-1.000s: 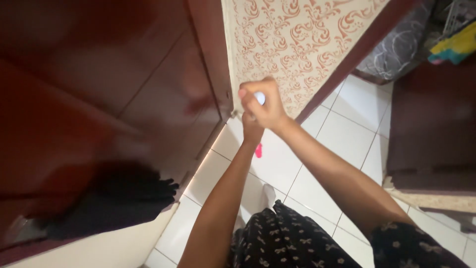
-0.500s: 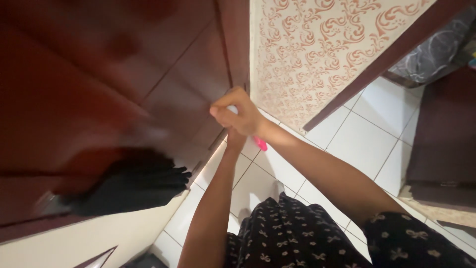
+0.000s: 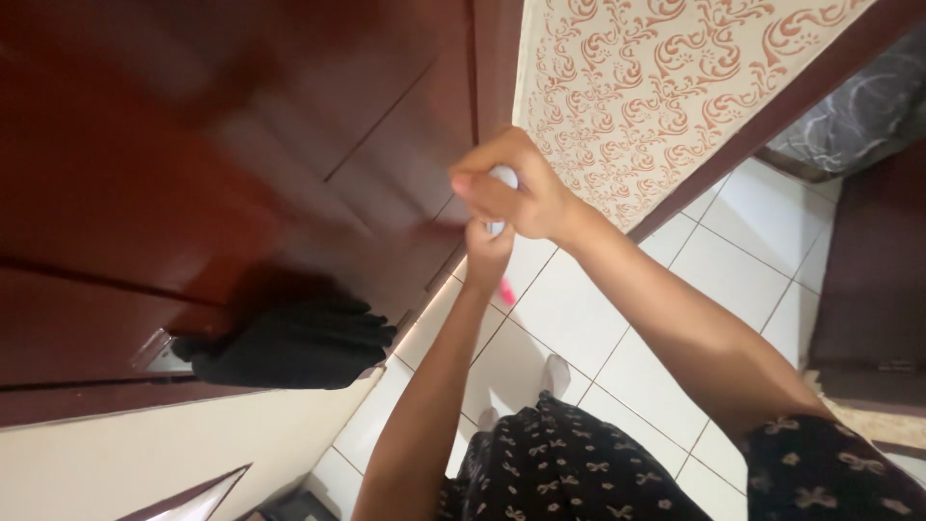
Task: Sweeping the tiled floor using a pink broom.
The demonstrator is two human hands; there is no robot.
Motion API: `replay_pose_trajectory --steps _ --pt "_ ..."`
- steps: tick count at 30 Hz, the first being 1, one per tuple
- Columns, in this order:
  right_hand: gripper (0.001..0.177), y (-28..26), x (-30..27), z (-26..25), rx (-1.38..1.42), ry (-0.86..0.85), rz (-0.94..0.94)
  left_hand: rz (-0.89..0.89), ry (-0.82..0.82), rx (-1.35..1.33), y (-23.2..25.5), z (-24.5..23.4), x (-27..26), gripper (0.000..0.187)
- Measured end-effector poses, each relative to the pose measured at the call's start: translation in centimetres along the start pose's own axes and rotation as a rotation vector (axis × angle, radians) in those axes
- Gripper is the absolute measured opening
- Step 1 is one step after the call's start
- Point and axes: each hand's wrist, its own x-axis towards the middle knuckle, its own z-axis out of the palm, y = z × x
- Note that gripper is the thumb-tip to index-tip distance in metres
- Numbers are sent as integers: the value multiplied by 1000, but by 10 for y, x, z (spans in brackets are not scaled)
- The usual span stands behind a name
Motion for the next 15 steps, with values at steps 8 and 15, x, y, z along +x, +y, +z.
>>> replay_pose_trajectory --steps 8,15 --pt "20 120 -59 42 -5 -139 221 250 5 -401 -7 51 4 19" --pt "19 110 -83 111 123 -163 12 472 48 -762 -23 62 -7 22"
